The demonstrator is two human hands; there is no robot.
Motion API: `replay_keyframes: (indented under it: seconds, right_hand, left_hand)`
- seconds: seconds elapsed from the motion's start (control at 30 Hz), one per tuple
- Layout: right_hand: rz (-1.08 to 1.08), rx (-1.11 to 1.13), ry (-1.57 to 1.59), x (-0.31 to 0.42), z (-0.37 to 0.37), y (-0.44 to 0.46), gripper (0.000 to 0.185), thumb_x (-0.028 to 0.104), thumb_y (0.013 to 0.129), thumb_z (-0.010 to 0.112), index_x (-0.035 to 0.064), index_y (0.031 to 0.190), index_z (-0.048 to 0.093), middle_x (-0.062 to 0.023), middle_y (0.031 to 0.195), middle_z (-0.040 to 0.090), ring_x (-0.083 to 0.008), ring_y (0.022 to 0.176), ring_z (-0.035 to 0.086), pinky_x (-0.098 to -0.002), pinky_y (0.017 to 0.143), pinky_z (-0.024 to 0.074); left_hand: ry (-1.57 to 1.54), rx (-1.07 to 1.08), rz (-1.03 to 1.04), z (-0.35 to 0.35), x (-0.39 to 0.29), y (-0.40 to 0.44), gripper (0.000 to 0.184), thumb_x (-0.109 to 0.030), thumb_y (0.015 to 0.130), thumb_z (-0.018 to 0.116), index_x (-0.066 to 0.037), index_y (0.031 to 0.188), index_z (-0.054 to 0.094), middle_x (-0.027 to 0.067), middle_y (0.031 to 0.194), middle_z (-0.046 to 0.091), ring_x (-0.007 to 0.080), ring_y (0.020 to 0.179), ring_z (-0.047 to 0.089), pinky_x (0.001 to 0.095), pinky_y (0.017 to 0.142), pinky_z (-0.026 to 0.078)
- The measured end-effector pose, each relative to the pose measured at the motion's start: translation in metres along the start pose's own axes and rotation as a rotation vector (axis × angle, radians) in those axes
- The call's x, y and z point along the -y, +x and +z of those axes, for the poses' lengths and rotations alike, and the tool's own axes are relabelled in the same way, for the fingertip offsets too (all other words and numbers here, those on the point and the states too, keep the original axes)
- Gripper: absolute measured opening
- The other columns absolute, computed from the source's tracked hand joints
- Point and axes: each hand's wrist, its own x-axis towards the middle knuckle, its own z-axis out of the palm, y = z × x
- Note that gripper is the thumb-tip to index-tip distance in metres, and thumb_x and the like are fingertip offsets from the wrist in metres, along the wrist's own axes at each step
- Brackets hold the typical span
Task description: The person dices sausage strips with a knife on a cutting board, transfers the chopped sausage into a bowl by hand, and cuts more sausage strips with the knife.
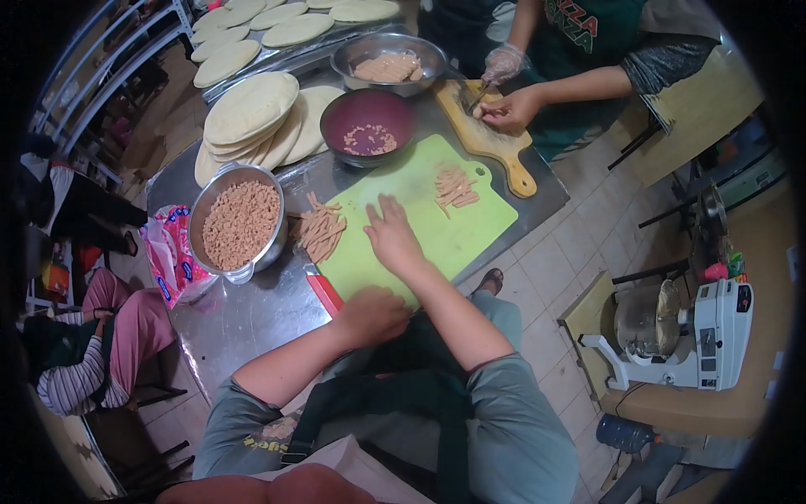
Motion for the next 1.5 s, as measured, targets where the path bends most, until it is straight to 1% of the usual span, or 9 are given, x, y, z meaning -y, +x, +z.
replay_keyframes:
  seconds: [0.37, 0.77, 0.83, 0.93, 1.0, 1.27, 1.37, 1.43, 1.5]
  right_hand:
    - [-0.262, 0.133, -0.096, -0.019, -0.049, -0.061, 0.039, 0.003, 0.074, 0.050, 0.0022, 0.112, 0.058, -0.0130, 0.120, 0.055, -0.0302, 0.116, 0.049, -0.0354, 0.090, 0.0463]
    - [-0.303, -0.142, -0.064, -0.036, -0.033, -0.028, 0.030, 0.002, 0.077, 0.058, 0.0019, 0.106, 0.062, -0.0099, 0.103, 0.064, -0.0251, 0.091, 0.062, -0.0324, 0.078, 0.0505]
    - [0.190, -0.030, 0.428, -0.032, -0.038, -0.010, 0.027, 0.003, 0.084, 0.058, -0.0019, 0.110, 0.060, -0.0098, 0.101, 0.065, -0.0188, 0.092, 0.062, -0.0291, 0.081, 0.0499]
    - [0.557, 0.015, 1.185, -0.027, -0.048, 0.017, 0.027, 0.006, 0.088, 0.056, -0.0061, 0.112, 0.057, -0.0117, 0.104, 0.064, -0.0145, 0.095, 0.060, -0.0259, 0.085, 0.0490]
    - [0.593, 0.007, 1.302, -0.016, -0.057, 0.033, 0.027, 0.005, 0.089, 0.056, -0.0088, 0.111, 0.056, -0.0136, 0.106, 0.062, -0.0170, 0.098, 0.060, -0.0246, 0.087, 0.0486]
    - [0.238, 0.263, 1.414, 0.090, -0.070, 0.098, 0.027, 0.005, 0.088, 0.054, -0.0067, 0.113, 0.056, -0.0135, 0.111, 0.060, -0.0165, 0.102, 0.059, -0.0255, 0.087, 0.0475]
    - [0.005, 0.290, 1.114, 0.127, -0.055, 0.109, 0.024, 0.000, 0.085, 0.053, 0.0003, 0.108, 0.062, -0.0099, 0.110, 0.062, -0.0173, 0.096, 0.061, -0.0270, 0.085, 0.0478]
    - [-0.526, 0.093, 0.472, 0.143, -0.043, 0.105, 0.029, -0.003, 0.079, 0.053, 0.0052, 0.104, 0.065, -0.0099, 0.105, 0.063, -0.0226, 0.089, 0.062, -0.0294, 0.079, 0.0491]
    - [-0.518, 0.036, 0.452, 0.155, -0.040, 0.102, 0.032, -0.003, 0.077, 0.053, 0.0065, 0.105, 0.064, -0.0117, 0.105, 0.062, -0.0269, 0.089, 0.061, -0.0322, 0.079, 0.0486]
  left_hand:
    - [-0.053, -0.003, 0.009, -0.008, -0.002, 0.001, 0.014, -0.023, 0.076, 0.061, -0.012, 0.084, 0.063, 0.0034, 0.074, 0.052, 0.0223, 0.072, 0.054, 0.0362, 0.063, 0.044]
    - [-0.022, -0.007, 0.019, -0.007, -0.002, 0.002, 0.012, -0.023, 0.076, 0.061, -0.011, 0.079, 0.060, 0.0041, 0.073, 0.051, 0.0229, 0.072, 0.054, 0.0366, 0.064, 0.043]
    - [-0.024, -0.001, 0.021, -0.010, -0.002, 0.002, 0.012, -0.023, 0.076, 0.061, -0.011, 0.079, 0.060, 0.0043, 0.074, 0.051, 0.0230, 0.072, 0.053, 0.0365, 0.064, 0.043]
    - [-0.039, -0.002, 0.028, -0.013, -0.002, 0.002, 0.012, -0.022, 0.076, 0.061, -0.011, 0.078, 0.059, 0.0045, 0.074, 0.051, 0.0227, 0.072, 0.053, 0.0363, 0.064, 0.043]
    - [-0.048, -0.013, 0.025, -0.013, -0.002, 0.003, 0.012, -0.022, 0.075, 0.061, -0.010, 0.077, 0.059, 0.0046, 0.075, 0.051, 0.0224, 0.072, 0.053, 0.0363, 0.064, 0.043]
    - [-0.108, -0.073, 0.052, -0.005, 0.000, 0.001, 0.013, -0.021, 0.072, 0.063, -0.010, 0.072, 0.057, 0.0043, 0.073, 0.050, 0.0219, 0.070, 0.053, 0.0367, 0.064, 0.043]
    - [-0.129, -0.114, 0.066, -0.005, 0.001, 0.000, 0.013, -0.020, 0.071, 0.064, -0.009, 0.072, 0.057, 0.0052, 0.074, 0.052, 0.0227, 0.072, 0.054, 0.0370, 0.064, 0.044]
    - [-0.146, -0.110, 0.067, -0.001, 0.003, -0.001, 0.013, -0.020, 0.071, 0.064, -0.009, 0.073, 0.058, 0.0058, 0.075, 0.053, 0.0237, 0.074, 0.055, 0.0372, 0.065, 0.045]
    - [-0.219, -0.143, 0.085, 0.006, 0.005, -0.002, 0.014, -0.019, 0.071, 0.063, -0.007, 0.077, 0.059, 0.0073, 0.080, 0.057, 0.0270, 0.082, 0.057, 0.0388, 0.072, 0.046]
